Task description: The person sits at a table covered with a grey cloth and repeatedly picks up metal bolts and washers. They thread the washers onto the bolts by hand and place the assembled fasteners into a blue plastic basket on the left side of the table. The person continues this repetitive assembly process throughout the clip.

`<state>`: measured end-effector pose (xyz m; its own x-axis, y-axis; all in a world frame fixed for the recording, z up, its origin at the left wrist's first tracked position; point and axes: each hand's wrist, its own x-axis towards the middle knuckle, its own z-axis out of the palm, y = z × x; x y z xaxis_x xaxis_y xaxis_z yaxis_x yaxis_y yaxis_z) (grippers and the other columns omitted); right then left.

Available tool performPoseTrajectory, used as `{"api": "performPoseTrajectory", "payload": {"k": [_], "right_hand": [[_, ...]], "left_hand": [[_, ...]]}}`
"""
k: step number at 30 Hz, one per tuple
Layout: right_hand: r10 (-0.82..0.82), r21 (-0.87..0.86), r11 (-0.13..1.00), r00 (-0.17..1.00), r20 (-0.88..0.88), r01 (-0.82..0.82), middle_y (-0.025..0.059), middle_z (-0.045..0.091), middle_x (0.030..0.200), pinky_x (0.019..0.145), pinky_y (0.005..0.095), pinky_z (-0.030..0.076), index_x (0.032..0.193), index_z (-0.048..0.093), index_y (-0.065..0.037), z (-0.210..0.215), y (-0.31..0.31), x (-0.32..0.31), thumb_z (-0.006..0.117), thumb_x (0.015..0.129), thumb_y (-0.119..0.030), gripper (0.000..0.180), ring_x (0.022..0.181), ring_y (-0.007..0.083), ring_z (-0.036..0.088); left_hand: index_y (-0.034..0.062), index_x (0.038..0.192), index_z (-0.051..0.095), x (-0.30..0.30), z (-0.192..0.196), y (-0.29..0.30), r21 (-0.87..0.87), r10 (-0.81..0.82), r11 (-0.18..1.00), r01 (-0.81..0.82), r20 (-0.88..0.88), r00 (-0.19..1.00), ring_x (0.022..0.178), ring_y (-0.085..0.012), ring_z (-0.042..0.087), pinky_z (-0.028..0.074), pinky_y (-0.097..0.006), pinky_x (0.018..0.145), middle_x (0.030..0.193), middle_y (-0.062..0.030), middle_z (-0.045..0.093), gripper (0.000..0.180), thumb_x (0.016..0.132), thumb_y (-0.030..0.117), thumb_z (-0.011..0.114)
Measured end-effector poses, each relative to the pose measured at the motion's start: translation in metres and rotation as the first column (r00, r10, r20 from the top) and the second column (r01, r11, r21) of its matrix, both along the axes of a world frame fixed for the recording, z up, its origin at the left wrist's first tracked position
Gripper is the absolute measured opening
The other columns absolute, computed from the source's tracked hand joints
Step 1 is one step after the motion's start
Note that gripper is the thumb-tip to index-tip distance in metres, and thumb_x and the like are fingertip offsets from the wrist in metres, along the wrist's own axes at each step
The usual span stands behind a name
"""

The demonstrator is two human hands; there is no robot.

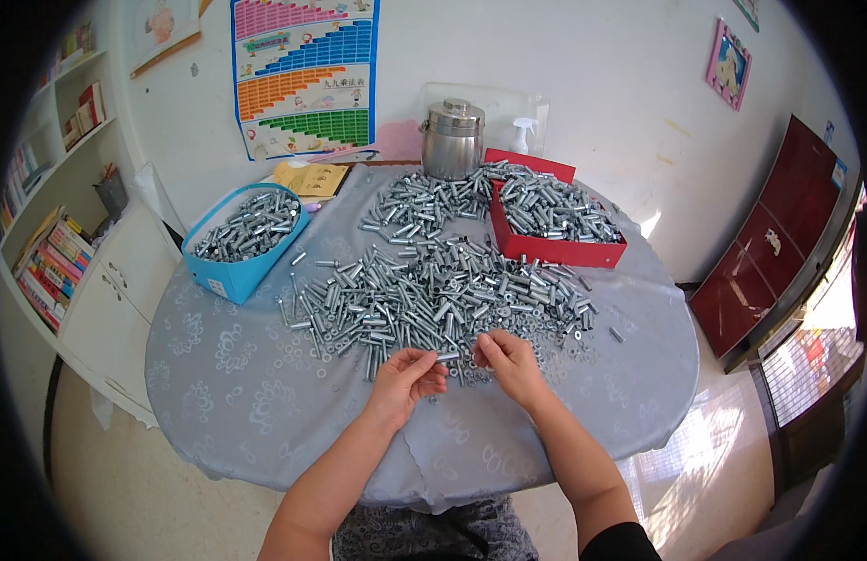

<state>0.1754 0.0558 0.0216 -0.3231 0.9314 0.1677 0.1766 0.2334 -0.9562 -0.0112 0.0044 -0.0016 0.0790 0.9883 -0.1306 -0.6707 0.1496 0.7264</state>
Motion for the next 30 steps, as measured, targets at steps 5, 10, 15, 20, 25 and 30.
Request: {"api": "performPoseTrajectory", "payload": {"k": [5, 10, 15, 20, 25, 30], "right_hand": [[0.132, -0.126, 0.982, 0.986, -0.098, -0.143, 0.0028, 0.06, 0.075, 0.06, 0.0234, 0.046, 0.097, 0.062, -0.001, 0.006, -0.001, 0.002, 0.051, 0.091, -0.025, 0.028, 0.064, 0.0084, 0.054], [0.132, 0.015, 0.991, 0.989, -0.064, -0.131, 0.0033, 0.061, 0.079, 0.06, 0.0213, 0.046, 0.1, 0.06, -0.002, 0.005, -0.004, -0.001, 0.054, 0.089, -0.023, 0.025, 0.066, 0.008, 0.056], [0.089, 0.045, 0.994, 0.979, 0.183, -0.099, 0.0024, 0.06, 0.073, 0.055, 0.0228, 0.043, 0.096, 0.058, -0.001, 0.0, -0.005, 0.001, 0.059, 0.086, -0.018, 0.02, 0.061, 0.0078, 0.052], [0.053, 0.012, 0.999, 0.999, 0.008, -0.053, 0.0031, 0.059, 0.067, 0.055, 0.0245, 0.043, 0.09, 0.059, -0.001, -0.002, -0.006, -0.005, 0.058, 0.086, -0.02, 0.019, 0.058, 0.0095, 0.052], [0.068, -0.021, 0.998, 0.989, 0.128, -0.066, 0.0037, 0.058, 0.067, 0.054, 0.0246, 0.044, 0.091, 0.058, -0.002, -0.011, -0.002, 0.004, 0.056, 0.087, -0.019, 0.018, 0.058, 0.0096, 0.053], [0.082, 0.068, 0.993, 0.987, 0.137, -0.091, 0.0043, 0.058, 0.064, 0.055, 0.0246, 0.045, 0.089, 0.058, -0.002, -0.002, -0.008, -0.006, 0.051, 0.089, -0.017, 0.016, 0.056, 0.0106, 0.054]], "left_hand": [[0.0015, 0.086, 0.053, -0.001, -0.007, 0.002, -0.036, 0.056, 0.998, -0.055, 0.029, 0.998, 0.064, -0.0174, 0.063, 0.055, -0.029, 0.059, 0.079, -0.0131, 0.064, 0.013, 0.085, 0.013, 0.059], [0.002, 0.086, 0.053, -0.001, -0.01, 0.005, -0.037, 0.013, 0.999, -0.01, 0.076, 0.997, 0.065, -0.0165, 0.064, 0.056, -0.029, 0.06, 0.079, -0.0125, 0.064, 0.012, 0.086, 0.013, 0.058], [0.0028, 0.087, 0.053, 0.0, -0.007, 0.002, -0.015, 0.016, 1.0, -0.016, 0.033, 0.999, 0.065, -0.017, 0.064, 0.056, -0.029, 0.06, 0.079, -0.0123, 0.064, 0.011, 0.085, 0.012, 0.059], [0.003, 0.087, 0.052, 0.0, -0.007, 0.002, -0.014, 0.02, 1.0, -0.019, 0.063, 0.998, 0.065, -0.0175, 0.064, 0.056, -0.029, 0.06, 0.079, -0.0125, 0.064, 0.011, 0.085, 0.012, 0.059], [0.003, 0.087, 0.052, 0.005, -0.004, 0.0, -0.03, 0.024, 0.999, -0.023, 0.042, 0.999, 0.066, -0.0181, 0.063, 0.056, -0.03, 0.061, 0.079, -0.0129, 0.063, 0.012, 0.085, 0.012, 0.059], [0.0025, 0.087, 0.052, 0.006, -0.007, 0.001, -0.047, 0.038, 0.998, -0.035, 0.057, 0.998, 0.069, -0.0183, 0.063, 0.056, -0.03, 0.063, 0.08, -0.0128, 0.063, 0.012, 0.085, 0.012, 0.059]]}}
